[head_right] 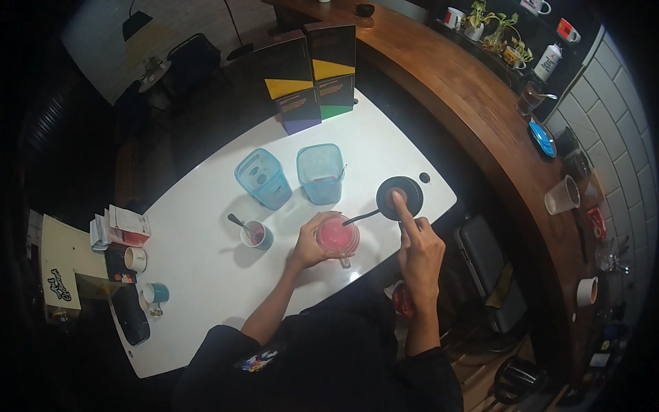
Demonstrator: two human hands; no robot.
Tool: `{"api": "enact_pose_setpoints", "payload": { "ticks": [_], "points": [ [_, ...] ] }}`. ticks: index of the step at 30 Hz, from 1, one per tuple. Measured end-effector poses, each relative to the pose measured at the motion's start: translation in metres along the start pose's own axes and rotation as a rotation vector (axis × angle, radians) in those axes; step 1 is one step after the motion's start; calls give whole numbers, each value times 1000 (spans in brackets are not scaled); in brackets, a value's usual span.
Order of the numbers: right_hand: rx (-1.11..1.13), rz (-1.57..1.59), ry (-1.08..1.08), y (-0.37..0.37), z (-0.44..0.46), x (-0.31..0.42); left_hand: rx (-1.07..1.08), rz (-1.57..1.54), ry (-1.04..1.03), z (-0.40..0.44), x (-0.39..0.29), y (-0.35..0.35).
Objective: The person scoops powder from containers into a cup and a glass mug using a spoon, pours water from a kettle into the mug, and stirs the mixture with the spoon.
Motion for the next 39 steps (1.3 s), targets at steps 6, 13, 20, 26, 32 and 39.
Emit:
{"api": "enact_pose_setpoints", "payload": {
  "ticks": [6, 13, 20, 26, 32, 39],
  "points": [
    [6, 25, 4, -4, 3, 0, -1, 63, -41, -1, 4, 1],
    [48, -5, 22, -10, 8, -2, -34, 58, -7, -3, 7, 2],
    [77, -6, 12, -14, 14, -3, -54, 77, -42, -5, 20, 3],
    [45, -15, 62, -15, 18, -7, -58, 92, -24, -4, 13, 3],
    [49, -16, 75, -9, 24, -5, -43, 132, -22, -6, 15, 3],
    [51, -43, 97, -5, 28, -4, -7, 169, -11, -5, 10, 4]
  ]
}}
Point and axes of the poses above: each hand's wrist, its own z-axis towards the middle knuckle, its own y-axis out of the back of the hand, x = y × z, the point moved 2 cm from there along z, towards the middle knuckle, and after that the axes turned 8 degrees about -y, right-handed, at the moved point
